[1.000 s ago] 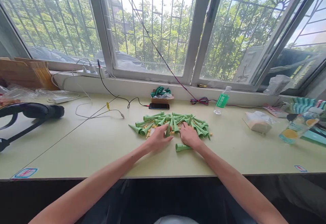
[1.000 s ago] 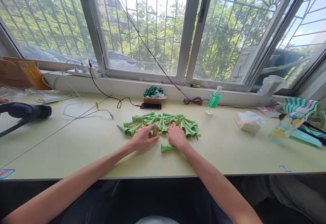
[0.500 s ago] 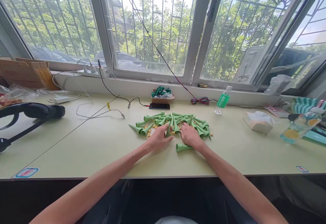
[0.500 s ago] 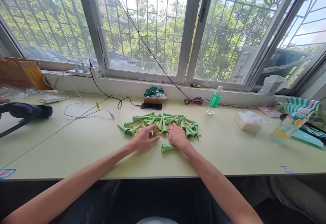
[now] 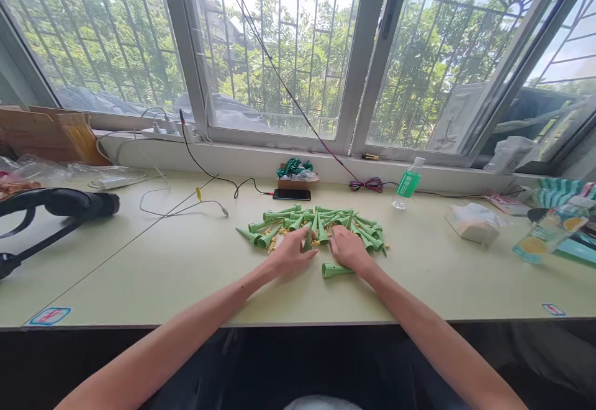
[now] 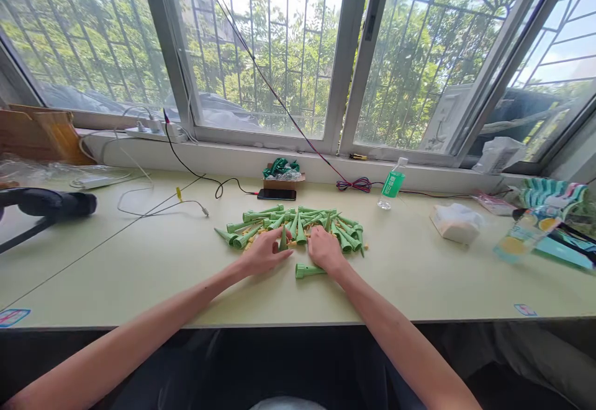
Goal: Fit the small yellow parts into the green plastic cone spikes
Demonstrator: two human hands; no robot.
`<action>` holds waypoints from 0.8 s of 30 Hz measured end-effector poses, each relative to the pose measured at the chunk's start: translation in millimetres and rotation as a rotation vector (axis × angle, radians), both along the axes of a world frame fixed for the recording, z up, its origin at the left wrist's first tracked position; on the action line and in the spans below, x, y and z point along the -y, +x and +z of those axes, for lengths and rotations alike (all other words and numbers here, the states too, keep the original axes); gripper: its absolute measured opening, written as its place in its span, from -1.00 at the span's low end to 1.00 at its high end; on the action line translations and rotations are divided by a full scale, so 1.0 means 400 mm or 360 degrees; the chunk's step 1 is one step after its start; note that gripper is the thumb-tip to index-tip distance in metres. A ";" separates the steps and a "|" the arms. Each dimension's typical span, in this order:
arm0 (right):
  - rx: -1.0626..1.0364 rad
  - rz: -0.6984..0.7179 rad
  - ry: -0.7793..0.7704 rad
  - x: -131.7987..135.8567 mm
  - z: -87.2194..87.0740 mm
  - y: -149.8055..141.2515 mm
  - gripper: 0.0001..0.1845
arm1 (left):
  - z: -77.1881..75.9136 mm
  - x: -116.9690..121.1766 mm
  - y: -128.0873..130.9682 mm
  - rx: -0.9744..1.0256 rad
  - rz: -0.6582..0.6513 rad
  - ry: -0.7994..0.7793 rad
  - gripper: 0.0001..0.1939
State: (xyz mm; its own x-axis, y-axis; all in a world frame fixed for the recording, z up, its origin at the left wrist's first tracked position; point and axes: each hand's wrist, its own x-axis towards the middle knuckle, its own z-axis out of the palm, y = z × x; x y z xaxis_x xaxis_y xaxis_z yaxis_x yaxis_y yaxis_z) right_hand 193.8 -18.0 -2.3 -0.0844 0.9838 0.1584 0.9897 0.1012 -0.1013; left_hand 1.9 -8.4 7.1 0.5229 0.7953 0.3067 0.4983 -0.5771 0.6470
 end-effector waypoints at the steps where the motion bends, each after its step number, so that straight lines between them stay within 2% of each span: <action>1: -0.0017 0.0002 0.0023 -0.001 -0.001 0.001 -0.76 | 0.000 0.000 0.000 -0.0002 -0.0001 -0.0002 -0.79; 5: 0.0014 -0.0004 0.0077 -0.009 -0.006 0.001 -0.75 | -0.005 -0.003 -0.001 -0.0013 -0.0003 -0.0006 -0.78; 14: 0.0261 -0.0028 -0.0072 -0.021 0.003 -0.014 -0.63 | -0.009 -0.005 0.000 -0.0001 -0.0013 0.0007 -0.78; 24: 0.0304 -0.0050 -0.0106 -0.021 0.001 -0.015 -0.64 | -0.016 -0.009 -0.002 0.0046 -0.0022 0.0010 -0.79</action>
State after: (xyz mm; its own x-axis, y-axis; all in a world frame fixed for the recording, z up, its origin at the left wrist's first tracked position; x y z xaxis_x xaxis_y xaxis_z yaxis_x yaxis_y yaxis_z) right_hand 187.7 -9.7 -2.0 -0.0758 0.9942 0.0770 0.9941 0.0694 0.0830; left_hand 1.1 -4.7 0.8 0.5250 0.7860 0.3265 0.4713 -0.5879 0.6574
